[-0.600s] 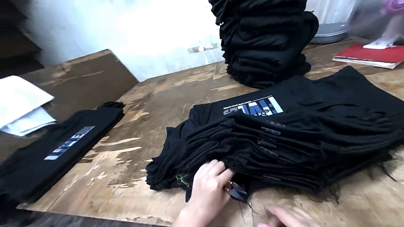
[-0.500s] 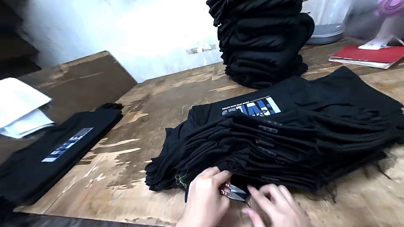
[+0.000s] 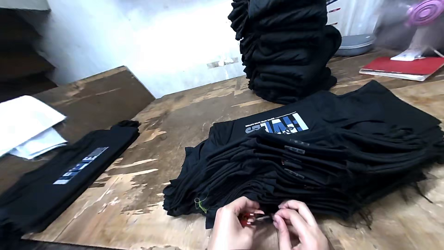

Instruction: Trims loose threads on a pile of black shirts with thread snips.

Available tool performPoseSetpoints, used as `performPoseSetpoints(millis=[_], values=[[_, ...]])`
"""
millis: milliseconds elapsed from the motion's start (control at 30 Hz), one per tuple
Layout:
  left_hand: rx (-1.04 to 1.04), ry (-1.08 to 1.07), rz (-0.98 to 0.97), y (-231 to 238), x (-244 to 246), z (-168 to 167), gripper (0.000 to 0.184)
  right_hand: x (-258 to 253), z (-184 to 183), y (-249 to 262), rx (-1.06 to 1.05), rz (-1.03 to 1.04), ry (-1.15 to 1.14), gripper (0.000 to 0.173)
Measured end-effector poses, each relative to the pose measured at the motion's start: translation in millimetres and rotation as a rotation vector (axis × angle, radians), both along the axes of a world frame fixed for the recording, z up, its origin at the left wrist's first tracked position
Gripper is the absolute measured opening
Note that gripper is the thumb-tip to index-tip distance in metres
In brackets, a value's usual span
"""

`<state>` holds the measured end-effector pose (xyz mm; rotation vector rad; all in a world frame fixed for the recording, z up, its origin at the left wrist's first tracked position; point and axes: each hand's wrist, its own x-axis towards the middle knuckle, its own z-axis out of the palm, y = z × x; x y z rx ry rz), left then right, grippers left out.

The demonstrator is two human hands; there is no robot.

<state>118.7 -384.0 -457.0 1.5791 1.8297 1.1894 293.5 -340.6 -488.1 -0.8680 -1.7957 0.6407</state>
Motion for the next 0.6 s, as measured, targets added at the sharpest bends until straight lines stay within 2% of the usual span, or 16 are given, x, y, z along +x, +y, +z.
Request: performPoseSetpoints(millis=[100, 200, 300, 433, 500, 600], values=[[0.096, 0.319, 0.039, -16, 6, 9, 0.033, 3, -2, -3, -0.027, -0.008, 0.000, 0.004], [0.252, 0.607, 0.117, -25, 12, 8, 0.023, 6, -3, -6, -0.011, -0.026, -0.027, 0.006], [0.293, 0.734, 0.128, -24, 27, 4, 0.018, 7, -3, -8, 0.057, -0.071, -0.067, 0.007], [0.307, 0.787, 0.140, -11, 23, -5, 0.011, 13, -6, -6, 0.127, -0.110, -0.169, 0.010], [0.290, 0.747, 0.015, -8, 11, 0, 0.009, 25, -3, -8, 0.116, -0.109, -0.300, 0.012], [0.274, 0.685, -0.238, 5, -8, -1, 0.030, 38, 4, -12, 0.037, -0.047, -0.515, 0.021]])
